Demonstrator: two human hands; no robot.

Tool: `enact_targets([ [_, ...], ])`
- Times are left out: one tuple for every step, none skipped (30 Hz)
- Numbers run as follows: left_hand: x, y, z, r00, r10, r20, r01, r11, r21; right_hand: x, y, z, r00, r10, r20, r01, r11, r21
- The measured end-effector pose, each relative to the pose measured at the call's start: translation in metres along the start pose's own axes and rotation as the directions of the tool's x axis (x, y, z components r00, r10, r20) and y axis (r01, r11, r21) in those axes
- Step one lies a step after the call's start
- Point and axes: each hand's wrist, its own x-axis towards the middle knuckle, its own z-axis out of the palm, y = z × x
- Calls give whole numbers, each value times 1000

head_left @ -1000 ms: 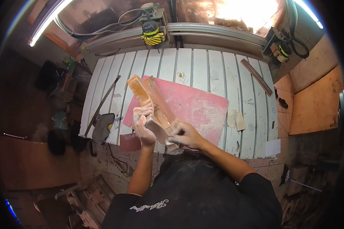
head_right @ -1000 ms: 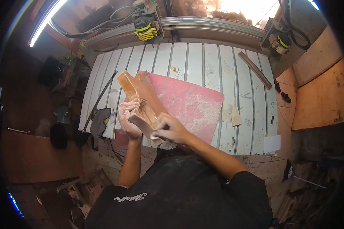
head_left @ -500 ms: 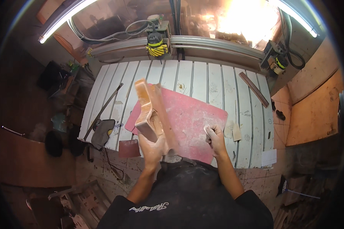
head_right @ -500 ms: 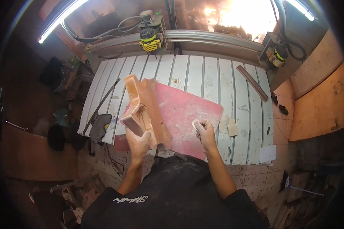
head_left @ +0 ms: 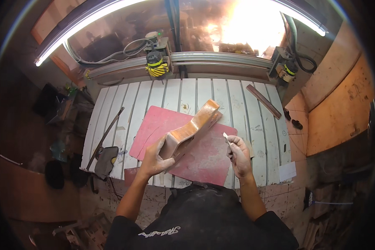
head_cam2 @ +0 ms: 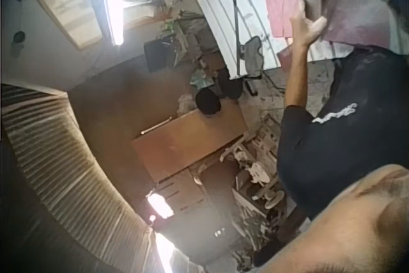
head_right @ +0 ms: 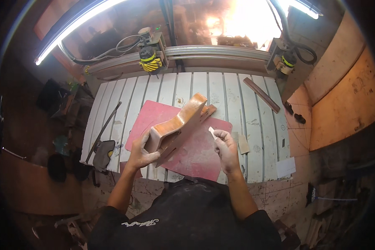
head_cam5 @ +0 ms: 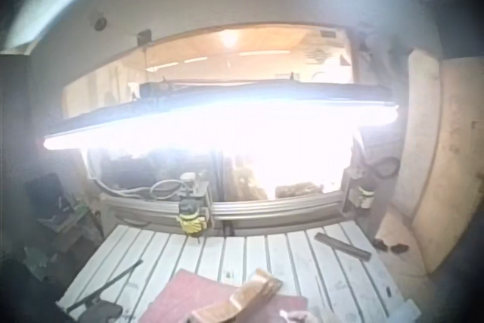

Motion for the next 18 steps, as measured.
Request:
enact_targets([
  [7, -5, 6, 1000, 24, 7, -24, 1000, -2, -3, -5, 5, 997, -72, 9, 72, 996, -56],
  [10, -9, 9, 999, 32, 22, -32, 999, -8, -4, -4, 8, 997, -78, -7, 78, 995, -57],
  [13, -13, 10, 999, 22, 40, -22, 1000, -19, -4, -3, 11, 968, -245, 60, 252, 941, -226],
  [17, -13, 13, 998, 12, 60, -10, 999, -33, -4, -4, 13, 910, -386, 152, 414, 827, -381],
  [19, -14, 14, 997, 18, 73, -15, 999, -42, -5, -11, 14, 898, -394, 195, 431, 707, -560],
  [18, -16, 16, 997, 53, 61, -51, 998, -28, -7, -15, 18, 900, -397, 182, 426, 704, -568],
  [17, -17, 16, 995, 88, 47, -88, 996, -12, -9, -18, 24, 903, -398, 162, 417, 716, -560],
  [16, -18, 16, 994, 94, 56, -93, 995, -20, -9, -20, 29, 906, -398, 144, 408, 729, -550],
  [13, -18, 14, 992, 108, 58, -108, 994, 8, -8, -22, 32, 850, -488, 199, 496, 612, -616],
  [11, -15, 11, 992, 115, 58, -117, 992, 41, -7, -24, 37, 852, -487, 195, 491, 612, -619],
  [10, -12, 9, 988, 137, 72, -141, 988, 56, -8, -28, 43, 835, -501, 226, 521, 587, -620],
  [9, -9, 7, 988, 135, 74, -139, 989, 52, -10, -31, 49, 818, -514, 259, 549, 562, -619],
  [9, -1, 5, 982, 147, 121, -155, 986, 55, -13, -32, 56, 823, -507, 258, 543, 566, -621],
  [10, 2, 3, 973, 158, 168, -170, 984, 58, -16, -33, 63, 813, -499, 302, 566, 553, -611],
  [9, -5, 2, 968, 146, 203, -162, 984, 69, -18, -30, 70, 801, -489, 346, 590, 541, -600],
  [9, -11, 2, 969, 140, 202, -156, 985, 70, -18, -26, 76, 803, -484, 347, 587, 544, -599],
  [8, -17, 3, 973, 159, 167, -168, 985, 37, -19, -20, 82, 787, -474, 394, 611, 516, -600],
  [6, -22, 2, 975, 178, 131, -180, 984, 6, -19, -14, 86, 770, -463, 439, 635, 488, -599],
])
